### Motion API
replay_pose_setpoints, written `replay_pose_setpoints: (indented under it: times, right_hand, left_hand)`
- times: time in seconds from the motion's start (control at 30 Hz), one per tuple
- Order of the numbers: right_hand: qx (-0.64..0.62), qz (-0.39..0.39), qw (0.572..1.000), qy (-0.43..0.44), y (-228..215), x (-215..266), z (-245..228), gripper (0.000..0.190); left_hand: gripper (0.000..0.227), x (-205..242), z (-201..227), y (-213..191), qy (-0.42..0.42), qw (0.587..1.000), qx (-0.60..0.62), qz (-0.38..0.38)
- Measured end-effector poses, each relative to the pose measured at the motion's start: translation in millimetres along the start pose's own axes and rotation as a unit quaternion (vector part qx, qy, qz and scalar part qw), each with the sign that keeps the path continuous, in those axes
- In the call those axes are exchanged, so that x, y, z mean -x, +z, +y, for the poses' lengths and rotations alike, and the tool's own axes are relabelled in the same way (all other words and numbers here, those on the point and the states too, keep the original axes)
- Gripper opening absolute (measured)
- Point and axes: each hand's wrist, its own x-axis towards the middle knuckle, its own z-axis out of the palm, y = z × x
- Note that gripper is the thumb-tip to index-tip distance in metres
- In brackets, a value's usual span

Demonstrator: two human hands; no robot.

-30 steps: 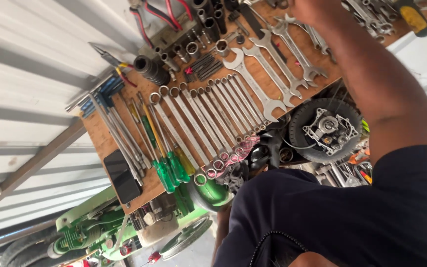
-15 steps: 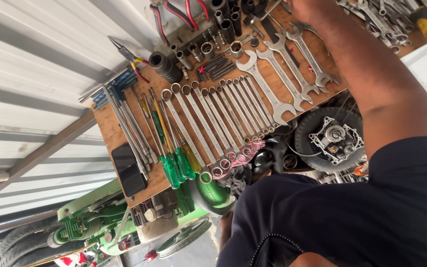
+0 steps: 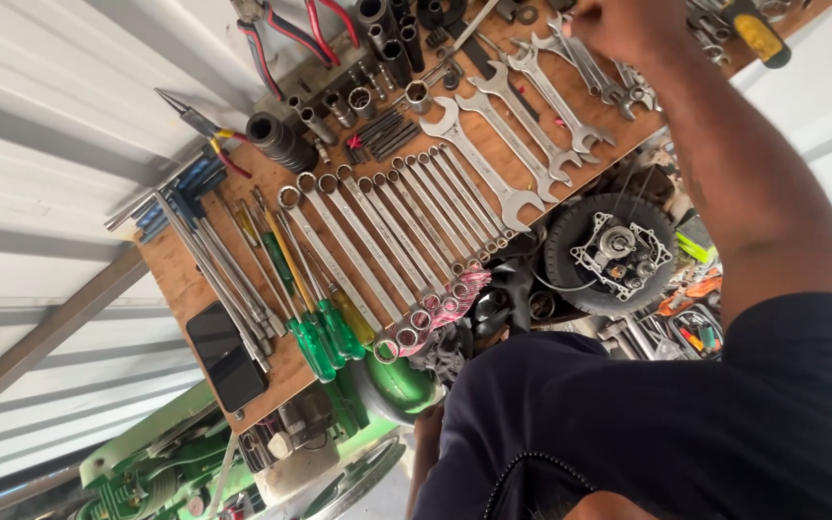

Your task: The person picks up wrenches and spanners one at a time and places them back onto a wooden tool board, arranging them in a row alongside screwdrivers and other hand tools on the workbench.

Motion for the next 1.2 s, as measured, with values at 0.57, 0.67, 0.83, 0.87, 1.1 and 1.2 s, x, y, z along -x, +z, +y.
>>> replay_pose_setpoints:
  times: [0.57,0.67,0.83,0.87,1.1,1.2]
  right_hand:
    - [-0.082,0.03,0.989,0.122,3.4,47.9,23.3,0.027]
    - [-0.172,0.005,0.976,0.131,-10.3,53.8,16.2,0.026]
    - [-0.242,-0.048,0.958,0.143,-35.5,80.8,-12.8,0.025]
    - [-0.241,-0.07,0.955,0.155,-35.4,87.1,-14.8,0.025]
    - [-0.197,-0.079,0.971,0.109,-15.9,106.1,-15.2,0.025]
    - [-0.145,-0.058,0.984,0.088,-18.8,105.7,-27.2,0.023]
  left_hand:
    - [0.043,3.7,7.6,-22.4,-0.011,0.999,0.049,-0.007]
    - [0.048,1.4,6.0,-20.2,0.004,1.0,0.027,-0.002]
    - [0.05,7.0,5.4,-16.7,-0.017,0.997,0.071,-0.013]
    - [0.05,8.4,5.9,-16.4,-0.03,0.998,0.056,-0.015]
    - [0.049,-1.6,-4.3,-9.8,-0.009,1.0,-0.026,-0.01]
    - [0.048,-1.5,-1.5,-9.9,-0.012,0.998,0.062,-0.023]
